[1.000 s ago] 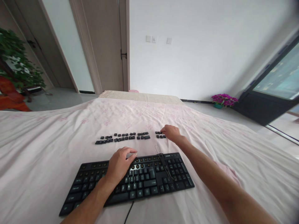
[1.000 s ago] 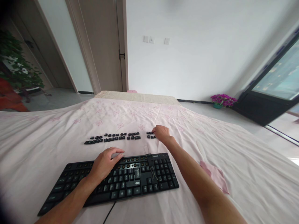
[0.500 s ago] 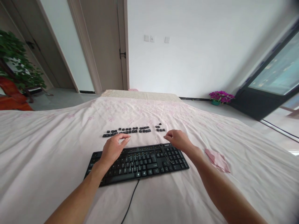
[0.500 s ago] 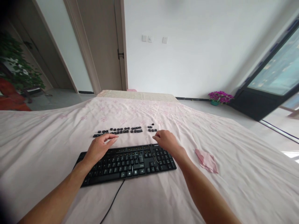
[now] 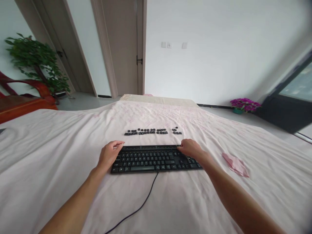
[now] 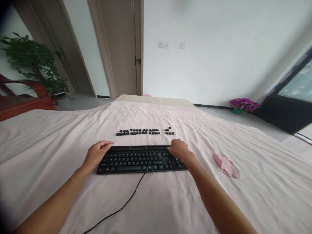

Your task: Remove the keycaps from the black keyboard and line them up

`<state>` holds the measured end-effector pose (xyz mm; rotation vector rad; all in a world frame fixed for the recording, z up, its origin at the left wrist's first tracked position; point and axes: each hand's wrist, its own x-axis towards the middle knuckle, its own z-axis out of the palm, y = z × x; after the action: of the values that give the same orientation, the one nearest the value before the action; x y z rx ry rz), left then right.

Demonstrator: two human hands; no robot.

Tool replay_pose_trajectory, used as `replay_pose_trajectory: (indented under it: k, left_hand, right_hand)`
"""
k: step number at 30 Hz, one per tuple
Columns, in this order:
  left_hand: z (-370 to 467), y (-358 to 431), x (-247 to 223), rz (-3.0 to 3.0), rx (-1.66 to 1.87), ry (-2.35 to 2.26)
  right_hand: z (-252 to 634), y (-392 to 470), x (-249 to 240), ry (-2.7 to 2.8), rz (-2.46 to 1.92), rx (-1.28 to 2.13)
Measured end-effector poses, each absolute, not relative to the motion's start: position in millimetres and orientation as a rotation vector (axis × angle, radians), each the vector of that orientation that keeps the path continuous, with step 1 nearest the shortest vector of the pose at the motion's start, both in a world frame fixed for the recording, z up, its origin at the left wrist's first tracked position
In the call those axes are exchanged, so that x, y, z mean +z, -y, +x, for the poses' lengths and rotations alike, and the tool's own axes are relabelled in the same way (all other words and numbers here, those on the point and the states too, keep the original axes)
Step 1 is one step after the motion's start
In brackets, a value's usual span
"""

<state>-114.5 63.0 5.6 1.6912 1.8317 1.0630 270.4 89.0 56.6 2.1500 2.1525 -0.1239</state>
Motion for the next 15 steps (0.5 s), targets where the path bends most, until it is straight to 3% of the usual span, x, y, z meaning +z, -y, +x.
replay_pose_trajectory:
  k: [15]
  left_hand:
    - [-125.9, -55.6, -21.4, 1.629, 1.121, -1.827]
  right_hand:
    - [275.6, -70.4, 56.5, -2.278, 2.104, -0.16]
